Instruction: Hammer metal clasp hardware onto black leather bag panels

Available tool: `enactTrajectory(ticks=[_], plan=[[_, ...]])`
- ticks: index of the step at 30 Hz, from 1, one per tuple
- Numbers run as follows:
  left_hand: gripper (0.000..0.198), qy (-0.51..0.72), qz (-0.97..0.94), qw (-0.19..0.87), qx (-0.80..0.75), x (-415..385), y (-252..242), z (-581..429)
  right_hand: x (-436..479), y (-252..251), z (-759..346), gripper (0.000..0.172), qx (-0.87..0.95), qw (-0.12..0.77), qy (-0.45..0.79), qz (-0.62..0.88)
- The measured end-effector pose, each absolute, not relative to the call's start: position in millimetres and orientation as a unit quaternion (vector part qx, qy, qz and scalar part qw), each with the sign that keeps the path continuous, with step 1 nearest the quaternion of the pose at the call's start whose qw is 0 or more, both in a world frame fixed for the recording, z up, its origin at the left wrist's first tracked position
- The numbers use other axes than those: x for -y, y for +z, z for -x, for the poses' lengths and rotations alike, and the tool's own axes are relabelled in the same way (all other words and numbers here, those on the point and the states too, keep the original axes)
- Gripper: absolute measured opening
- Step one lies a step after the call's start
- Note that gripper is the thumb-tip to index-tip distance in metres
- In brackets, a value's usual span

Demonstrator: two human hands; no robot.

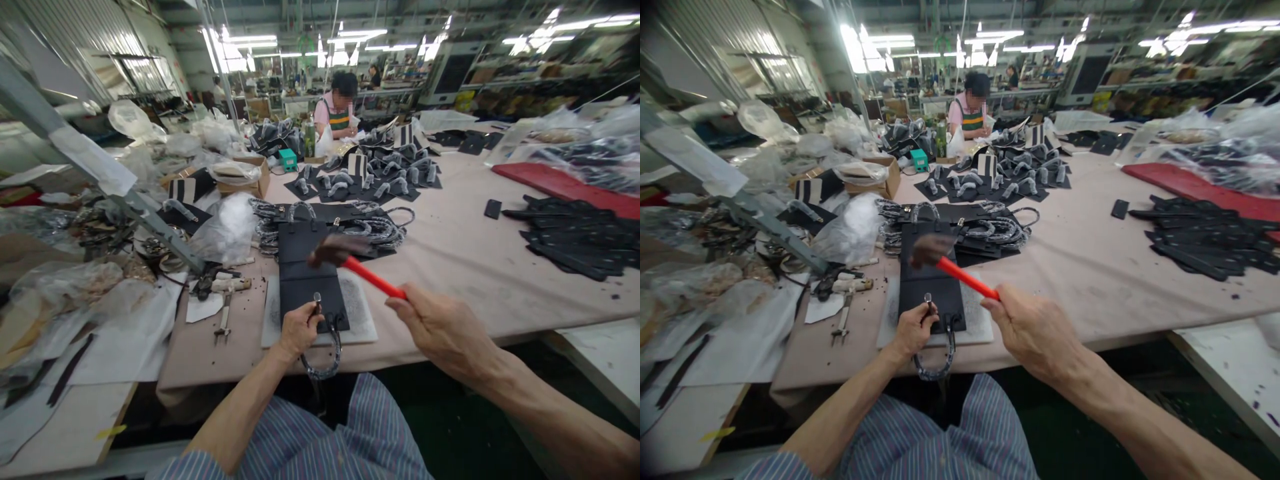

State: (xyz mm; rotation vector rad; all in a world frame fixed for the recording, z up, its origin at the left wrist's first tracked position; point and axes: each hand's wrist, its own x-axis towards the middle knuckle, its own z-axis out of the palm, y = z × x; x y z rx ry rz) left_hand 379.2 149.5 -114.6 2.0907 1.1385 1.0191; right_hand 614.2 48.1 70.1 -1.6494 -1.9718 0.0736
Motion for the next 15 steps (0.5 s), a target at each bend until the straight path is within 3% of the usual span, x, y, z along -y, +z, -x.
enactTrajectory(ticks=[3, 8, 13, 15], plan=[[0.01, 0.375, -0.78, 0.27, -0.423, -150.4, -115.6, -378.4, -46.6, 68.3, -609.7, 0.042, 0.692, 0.367, 0.011, 0.622], [0.011, 0.354, -0.788, 0.265, -0.429, -150.5, -116.9, -377.9, -49.0, 61.9, -617.7, 0.046, 0.767, 0.209, 0.059, 0.604], [0.01, 0.34, -0.783, 0.276, -0.442, -150.5, -117.9, -377.7, -44.9, 67.1, -615.0, 0.039, 0.673, 0.398, 0.024, 0.623], [0.01, 0.327, -0.785, 0.276, -0.447, -150.8, -117.0, -377.4, -40.6, 59.2, -613.7, 0.04, 0.705, 0.355, 0.025, 0.614]])
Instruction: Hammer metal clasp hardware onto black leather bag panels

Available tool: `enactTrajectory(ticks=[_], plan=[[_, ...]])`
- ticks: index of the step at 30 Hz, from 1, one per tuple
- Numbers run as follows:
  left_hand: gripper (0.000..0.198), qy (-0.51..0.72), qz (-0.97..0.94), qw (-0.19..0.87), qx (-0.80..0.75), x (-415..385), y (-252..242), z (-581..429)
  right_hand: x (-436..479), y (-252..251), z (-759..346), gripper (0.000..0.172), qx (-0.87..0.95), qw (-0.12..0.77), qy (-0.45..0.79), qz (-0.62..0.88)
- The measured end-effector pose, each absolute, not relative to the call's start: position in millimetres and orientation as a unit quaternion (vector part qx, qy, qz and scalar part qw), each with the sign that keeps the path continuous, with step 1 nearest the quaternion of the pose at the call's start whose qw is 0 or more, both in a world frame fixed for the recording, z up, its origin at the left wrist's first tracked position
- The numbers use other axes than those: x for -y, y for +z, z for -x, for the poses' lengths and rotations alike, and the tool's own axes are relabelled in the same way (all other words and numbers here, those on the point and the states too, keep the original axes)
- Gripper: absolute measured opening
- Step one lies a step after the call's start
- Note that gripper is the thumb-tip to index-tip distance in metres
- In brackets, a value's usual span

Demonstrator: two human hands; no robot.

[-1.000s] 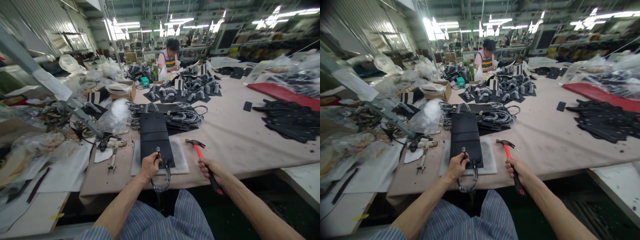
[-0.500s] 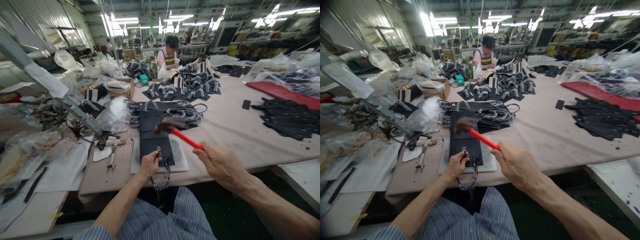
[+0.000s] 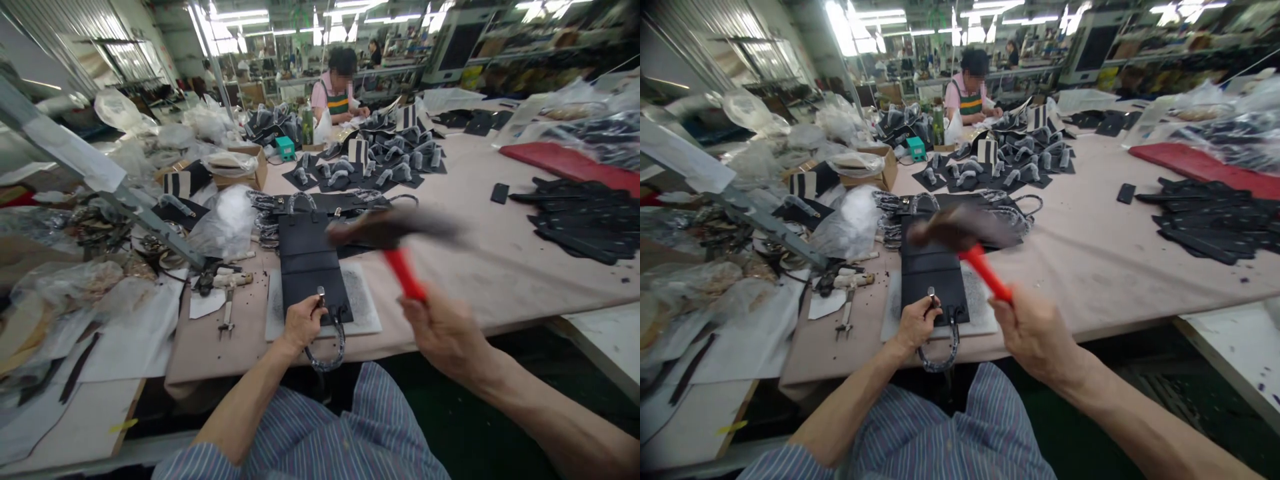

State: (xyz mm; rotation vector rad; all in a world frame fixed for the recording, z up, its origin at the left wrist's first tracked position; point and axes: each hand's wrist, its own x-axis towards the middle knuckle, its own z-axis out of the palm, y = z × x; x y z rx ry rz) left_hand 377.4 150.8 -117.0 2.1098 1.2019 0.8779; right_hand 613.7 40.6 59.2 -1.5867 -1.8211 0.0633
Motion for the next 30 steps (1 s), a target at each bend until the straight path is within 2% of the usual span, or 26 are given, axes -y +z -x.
enactTrajectory(ticks=[3, 4, 10, 12, 15, 17, 19, 21, 24, 27, 30], plan=[[0.011, 0.316, -0.791, 0.276, -0.444, -151.4, -115.7, -377.0, -38.4, 43.1, -624.8, 0.04, 0.762, 0.182, 0.071, 0.617], [0.011, 0.318, -0.791, 0.277, -0.444, -151.5, -115.6, -376.9, -39.9, 37.3, -632.1, 0.039, 0.751, 0.156, 0.092, 0.635], [0.011, 0.343, -0.78, 0.289, -0.436, -150.9, -118.3, -375.8, -55.5, -30.1, -685.7, 0.04, 0.555, 0.175, 0.272, 0.766], [0.011, 0.347, -0.779, 0.293, -0.432, -150.4, -119.3, -375.3, -56.4, -60.4, -700.1, 0.039, 0.505, 0.137, 0.265, 0.81], [0.012, 0.34, -0.779, 0.291, -0.439, -150.1, -119.0, -374.9, -57.2, -90.7, -709.0, 0.031, 0.508, 0.103, 0.179, 0.837], [0.013, 0.333, -0.779, 0.291, -0.443, -150.2, -117.2, -374.8, -61.3, -97.0, -700.0, 0.025, 0.564, 0.139, 0.095, 0.809], [0.014, 0.332, -0.78, 0.299, -0.439, -150.6, -114.5, -374.5, -69.9, -95.7, -677.5, 0.031, 0.648, 0.212, 0.028, 0.731], [0.016, 0.332, -0.778, 0.309, -0.435, -151.1, -111.5, -374.0, -81.4, -92.3, -645.9, 0.034, 0.719, 0.282, 0.035, 0.635], [0.018, 0.327, -0.775, 0.321, -0.435, -151.5, -108.8, -373.7, -95.6, -93.4, -598.4, 0.033, 0.773, 0.294, 0.078, 0.557], [0.014, 0.331, -0.755, 0.354, -0.442, -152.8, -108.0, -376.3, -98.6, -104.1, -570.4, 0.031, 0.778, 0.291, 0.071, 0.552], [0.02, 0.384, -0.64, 0.462, -0.479, -162.2, -104.1, -380.3, -96.3, -115.1, -565.4, 0.031, 0.769, 0.298, 0.064, 0.562]])
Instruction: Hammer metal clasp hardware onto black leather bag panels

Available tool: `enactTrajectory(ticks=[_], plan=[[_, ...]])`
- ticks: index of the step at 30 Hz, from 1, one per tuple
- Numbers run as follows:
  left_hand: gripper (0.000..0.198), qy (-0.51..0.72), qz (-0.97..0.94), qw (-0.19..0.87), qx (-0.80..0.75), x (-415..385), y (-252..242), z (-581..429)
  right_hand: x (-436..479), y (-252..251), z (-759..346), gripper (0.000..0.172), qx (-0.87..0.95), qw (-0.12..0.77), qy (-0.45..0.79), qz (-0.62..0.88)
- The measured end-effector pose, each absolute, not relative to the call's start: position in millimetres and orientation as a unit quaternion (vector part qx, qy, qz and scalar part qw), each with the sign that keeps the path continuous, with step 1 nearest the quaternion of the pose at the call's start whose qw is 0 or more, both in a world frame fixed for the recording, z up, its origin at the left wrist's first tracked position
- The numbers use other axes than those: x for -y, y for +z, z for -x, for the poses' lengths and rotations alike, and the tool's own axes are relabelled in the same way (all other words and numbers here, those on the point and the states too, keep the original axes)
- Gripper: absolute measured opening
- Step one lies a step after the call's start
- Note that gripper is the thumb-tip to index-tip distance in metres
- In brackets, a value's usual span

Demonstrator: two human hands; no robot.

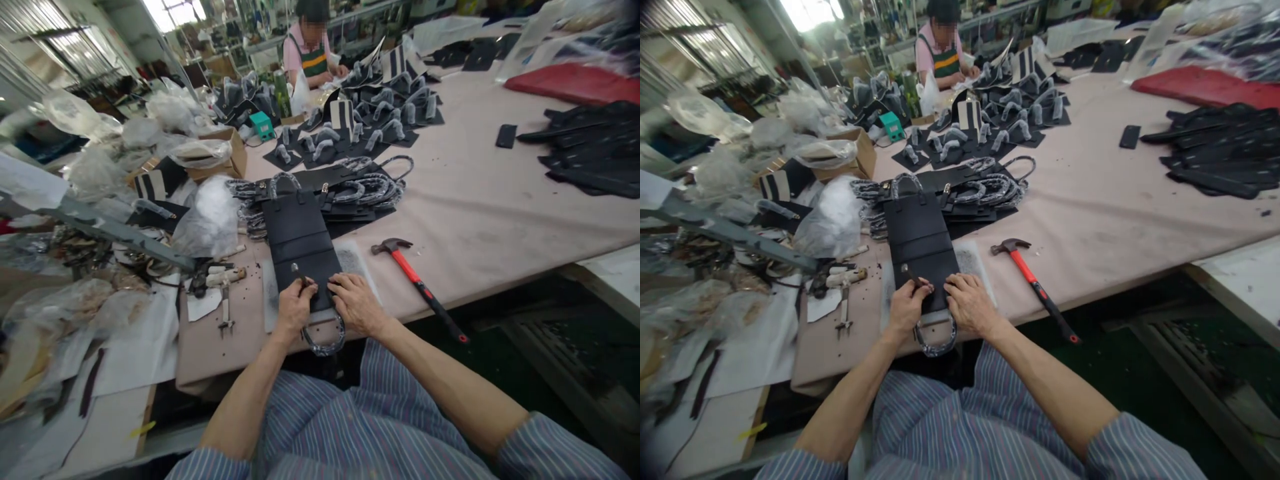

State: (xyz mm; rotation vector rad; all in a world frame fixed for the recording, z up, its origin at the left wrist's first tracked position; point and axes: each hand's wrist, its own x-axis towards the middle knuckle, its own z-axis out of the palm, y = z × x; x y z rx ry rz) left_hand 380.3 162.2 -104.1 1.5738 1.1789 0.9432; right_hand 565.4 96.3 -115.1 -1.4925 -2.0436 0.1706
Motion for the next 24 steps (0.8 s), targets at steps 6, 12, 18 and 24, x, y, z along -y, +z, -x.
enactTrajectory(ticks=[6, 12, 18, 24], plan=[[0.047, 0.479, -0.448, 0.546, -0.521, -201.1, -85.2, -351.4, -97.5, -120.8, -571.8, 0.031, 0.761, 0.323, 0.077, 0.558], [0.025, 0.222, -0.651, 0.227, -0.69, -211.3, -78.8, -276.8, -97.7, -120.6, -571.2, 0.031, 0.762, 0.328, 0.074, 0.554], [0.03, -0.038, -0.66, 0.084, -0.746, -193.0, -69.8, -245.8, -97.1, -125.3, -571.1, 0.034, 0.767, 0.317, 0.066, 0.553], [0.037, -0.053, -0.664, 0.045, -0.745, -182.4, -75.9, -252.3, -98.1, -131.3, -571.4, 0.034, 0.767, 0.316, 0.053, 0.556]])
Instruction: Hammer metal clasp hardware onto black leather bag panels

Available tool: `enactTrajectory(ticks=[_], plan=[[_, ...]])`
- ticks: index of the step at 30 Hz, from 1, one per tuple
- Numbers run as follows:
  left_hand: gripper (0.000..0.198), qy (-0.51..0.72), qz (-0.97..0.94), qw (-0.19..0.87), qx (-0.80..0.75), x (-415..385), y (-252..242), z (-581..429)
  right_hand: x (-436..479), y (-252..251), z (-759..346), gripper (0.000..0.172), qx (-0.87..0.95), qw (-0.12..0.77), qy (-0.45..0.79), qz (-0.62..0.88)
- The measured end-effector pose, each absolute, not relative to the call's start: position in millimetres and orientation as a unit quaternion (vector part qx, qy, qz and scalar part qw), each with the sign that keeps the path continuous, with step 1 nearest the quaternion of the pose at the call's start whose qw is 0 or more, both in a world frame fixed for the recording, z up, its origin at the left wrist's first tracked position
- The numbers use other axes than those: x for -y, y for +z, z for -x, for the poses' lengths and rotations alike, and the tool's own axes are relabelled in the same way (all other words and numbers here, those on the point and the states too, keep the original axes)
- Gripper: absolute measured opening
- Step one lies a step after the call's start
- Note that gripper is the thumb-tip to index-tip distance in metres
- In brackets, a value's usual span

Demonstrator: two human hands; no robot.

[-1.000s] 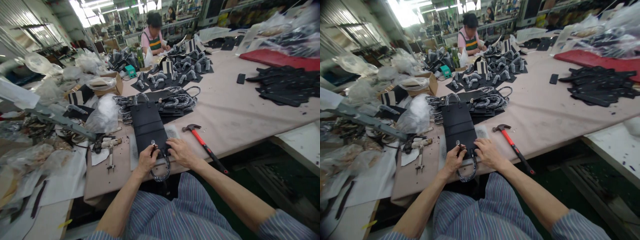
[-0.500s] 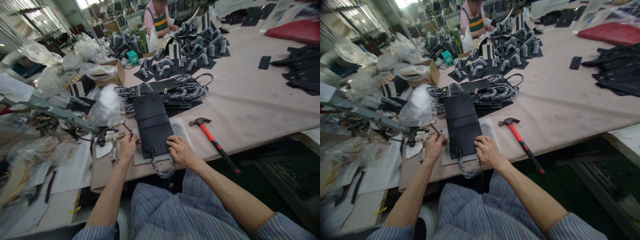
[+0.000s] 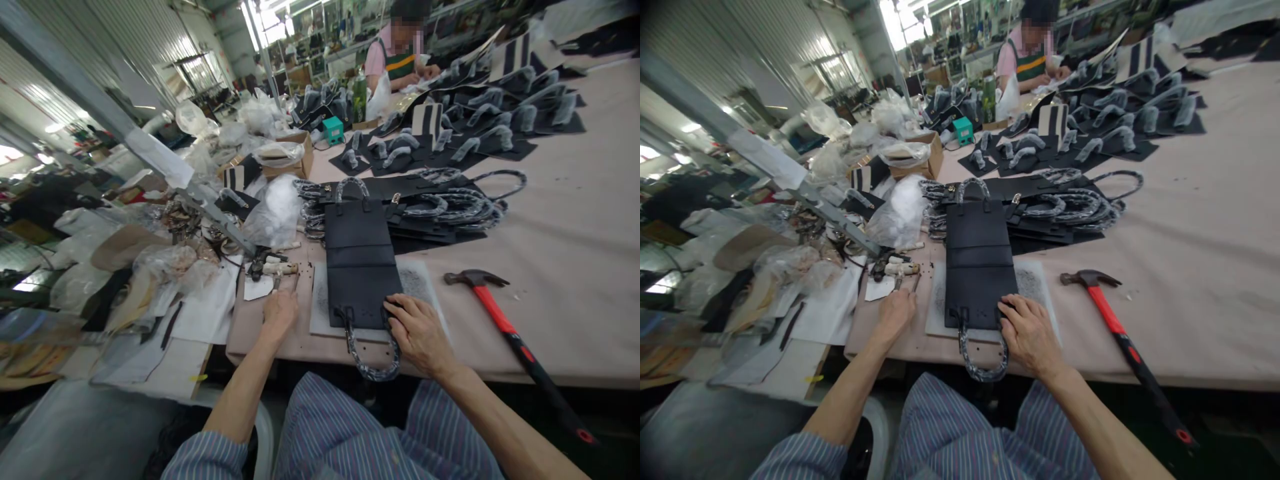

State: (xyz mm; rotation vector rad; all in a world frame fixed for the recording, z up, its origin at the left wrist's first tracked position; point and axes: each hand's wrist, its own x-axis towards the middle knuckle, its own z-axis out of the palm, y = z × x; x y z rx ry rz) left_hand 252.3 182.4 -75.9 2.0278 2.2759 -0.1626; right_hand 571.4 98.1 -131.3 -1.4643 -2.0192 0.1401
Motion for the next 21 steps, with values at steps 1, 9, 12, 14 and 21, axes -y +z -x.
enactTrajectory(ticks=[1, 9, 12, 14, 21], plan=[[0.037, -0.047, -0.664, 0.049, -0.745, -182.7, -75.7, -253.1, -98.2, -131.9, -571.7, 0.034, 0.769, 0.314, 0.052, 0.554], [0.031, 0.002, -0.6, 0.06, -0.798, -197.5, -59.0, -199.4, -99.5, -136.9, -572.8, 0.033, 0.774, 0.317, 0.034, 0.546], [0.029, 0.007, -0.566, 0.107, -0.817, -200.1, -59.7, -167.5, -100.2, -137.8, -572.8, 0.033, 0.777, 0.317, 0.028, 0.543], [0.03, 0.013, -0.558, 0.137, -0.818, -198.8, -63.8, -154.8, -100.4, -138.2, -572.8, 0.033, 0.779, 0.315, 0.027, 0.542], [0.028, -0.016, -0.588, 0.162, -0.792, -192.7, -81.6, -169.9, -99.7, -136.3, -570.7, 0.033, 0.775, 0.307, 0.026, 0.552]])
